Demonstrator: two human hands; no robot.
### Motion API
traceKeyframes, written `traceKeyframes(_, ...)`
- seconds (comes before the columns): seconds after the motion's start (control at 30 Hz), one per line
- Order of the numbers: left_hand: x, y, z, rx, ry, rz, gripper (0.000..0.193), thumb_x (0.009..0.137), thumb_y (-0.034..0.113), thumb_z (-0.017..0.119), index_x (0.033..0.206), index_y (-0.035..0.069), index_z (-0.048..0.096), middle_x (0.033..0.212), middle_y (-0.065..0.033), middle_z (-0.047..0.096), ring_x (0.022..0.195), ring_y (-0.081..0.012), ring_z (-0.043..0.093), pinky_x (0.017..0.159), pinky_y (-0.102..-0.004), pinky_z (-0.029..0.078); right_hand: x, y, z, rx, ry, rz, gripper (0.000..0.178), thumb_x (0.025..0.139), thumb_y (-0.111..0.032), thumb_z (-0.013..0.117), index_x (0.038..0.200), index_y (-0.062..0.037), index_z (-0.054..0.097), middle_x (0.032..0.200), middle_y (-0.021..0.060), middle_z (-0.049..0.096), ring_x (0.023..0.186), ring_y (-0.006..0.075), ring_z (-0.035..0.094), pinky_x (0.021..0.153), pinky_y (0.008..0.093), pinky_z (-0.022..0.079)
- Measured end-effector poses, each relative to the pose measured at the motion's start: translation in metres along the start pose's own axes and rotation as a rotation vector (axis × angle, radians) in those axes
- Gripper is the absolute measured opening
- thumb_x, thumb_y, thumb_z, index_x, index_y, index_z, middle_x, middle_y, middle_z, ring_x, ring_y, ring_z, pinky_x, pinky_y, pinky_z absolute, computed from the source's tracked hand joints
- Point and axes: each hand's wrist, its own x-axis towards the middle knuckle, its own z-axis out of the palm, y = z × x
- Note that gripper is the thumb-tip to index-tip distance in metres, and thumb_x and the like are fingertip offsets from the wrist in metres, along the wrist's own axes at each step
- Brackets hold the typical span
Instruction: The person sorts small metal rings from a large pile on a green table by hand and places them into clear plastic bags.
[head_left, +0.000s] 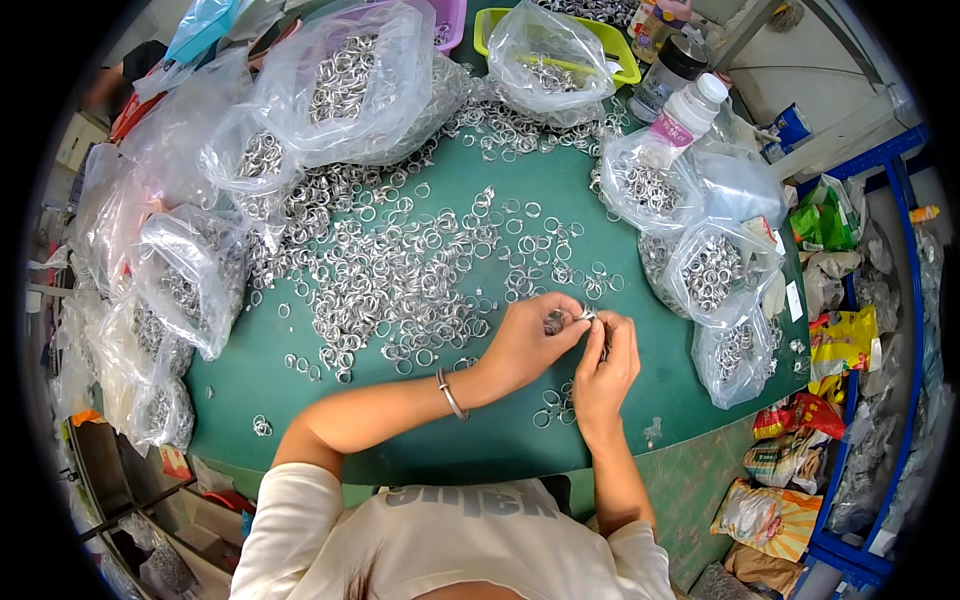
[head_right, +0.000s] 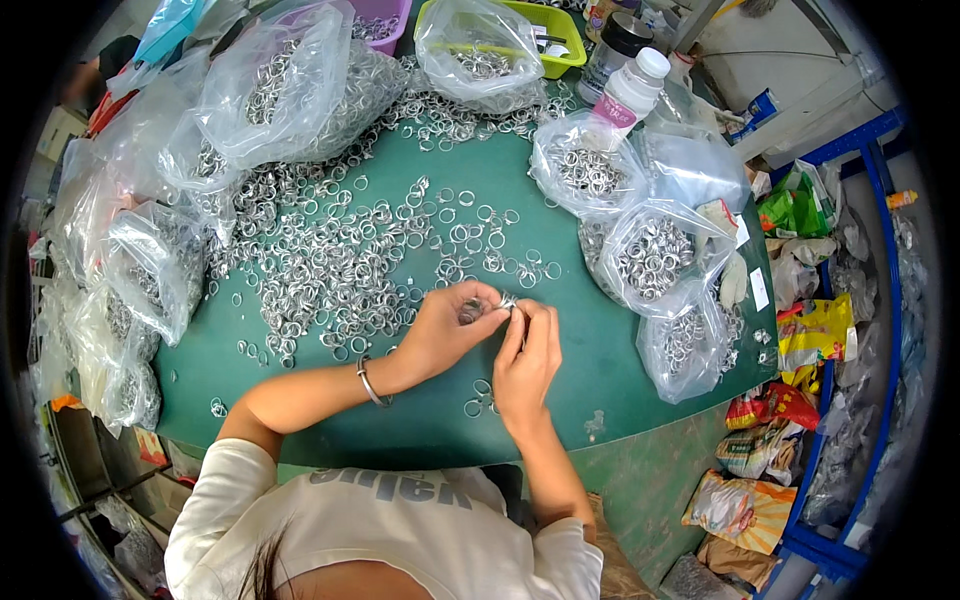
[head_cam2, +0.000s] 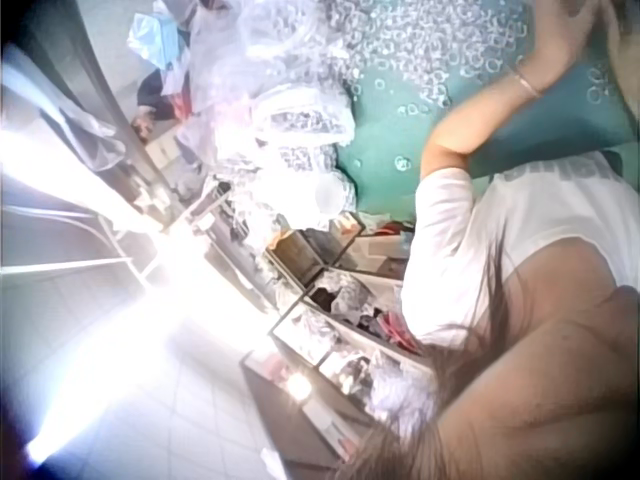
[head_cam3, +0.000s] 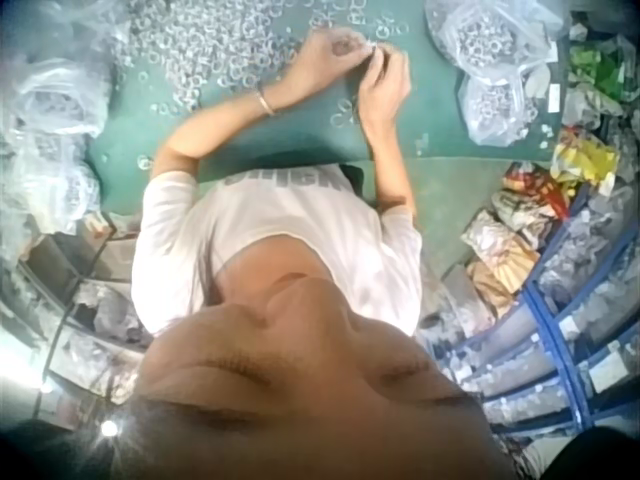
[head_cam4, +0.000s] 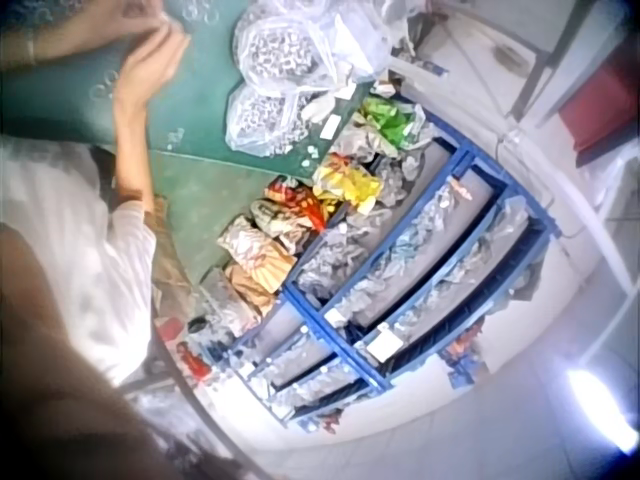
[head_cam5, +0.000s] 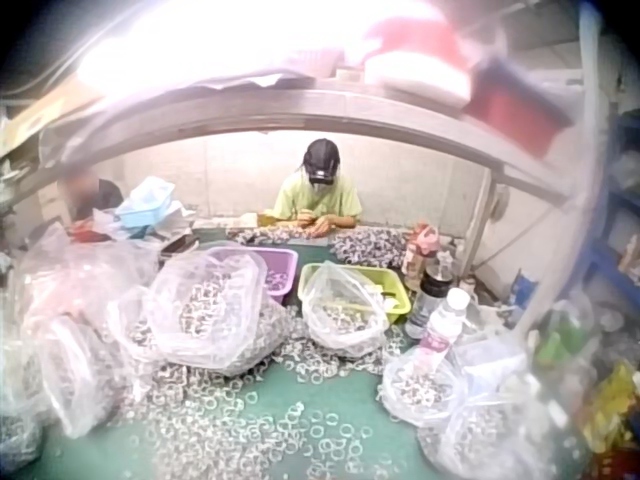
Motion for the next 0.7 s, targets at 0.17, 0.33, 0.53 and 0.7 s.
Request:
traceKeyframes(0.17, -0.002, -0.001, -0.001, 0.101, 0.041, 0.076, 0.012, 0.085, 0.009, 0.067, 0.091, 0.001, 0.061, 0.072, 0.0041, 0.056, 0.064, 0.0, 0.047, 0.055, -0.0183, 0.041, 0.0, 0.0, 0.0, -0.051, -0.032, -0.04, 0.006, 0.089, 0.003, 0.052, 0.094, 0.003, 0.055, 0.088, 0.0175, 0.056, 0.068, 0.0338, 0.056, 0.059, 0.0384, 0.046)
traceKeyframes(0.33, 0.003, 0.001, -0.012, -0.067, -0.146, -0.009, 0.014, 0.084, 0.013, 0.07, 0.09, 0.002, 0.063, 0.074, 0.0034, 0.058, 0.067, -0.0013, 0.051, 0.057, -0.0183, 0.043, -0.003, 0.002, 0.0, -0.058, -0.002, -0.099, 0.005, 0.087, 0.004, 0.053, 0.092, 0.0032, 0.056, 0.086, 0.0175, 0.057, 0.069, 0.0335, 0.058, 0.057, 0.0384, 0.047)
traceKeyframes(0.53, 0.008, 0.005, -0.027, -0.022, -0.279, -0.116, 0.022, 0.082, 0.015, 0.073, 0.097, 0.001, 0.066, 0.087, 0.001, 0.061, 0.076, -0.0028, 0.053, 0.063, -0.0186, 0.044, -0.001, 0.0, -0.007, 0.127, -0.096, -0.108, 0.007, 0.085, 0.004, 0.056, 0.092, 0.0028, 0.058, 0.087, 0.0155, 0.058, 0.068, 0.0271, 0.057, 0.06, 0.0339, 0.047)
traceKeyframes(0.7, 0.009, -0.001, -0.028, -0.114, -0.303, -0.094, 0.031, 0.079, 0.018, 0.076, 0.099, -0.002, 0.066, 0.086, -0.0001, 0.062, 0.073, -0.0025, 0.052, 0.061, -0.0183, 0.043, -0.002, -0.003, -0.015, 0.205, -0.193, -0.046, 0.007, 0.084, 0.004, 0.057, 0.091, 0.0024, 0.058, 0.088, 0.0131, 0.057, 0.067, 0.0218, 0.055, 0.061, 0.0297, 0.045)
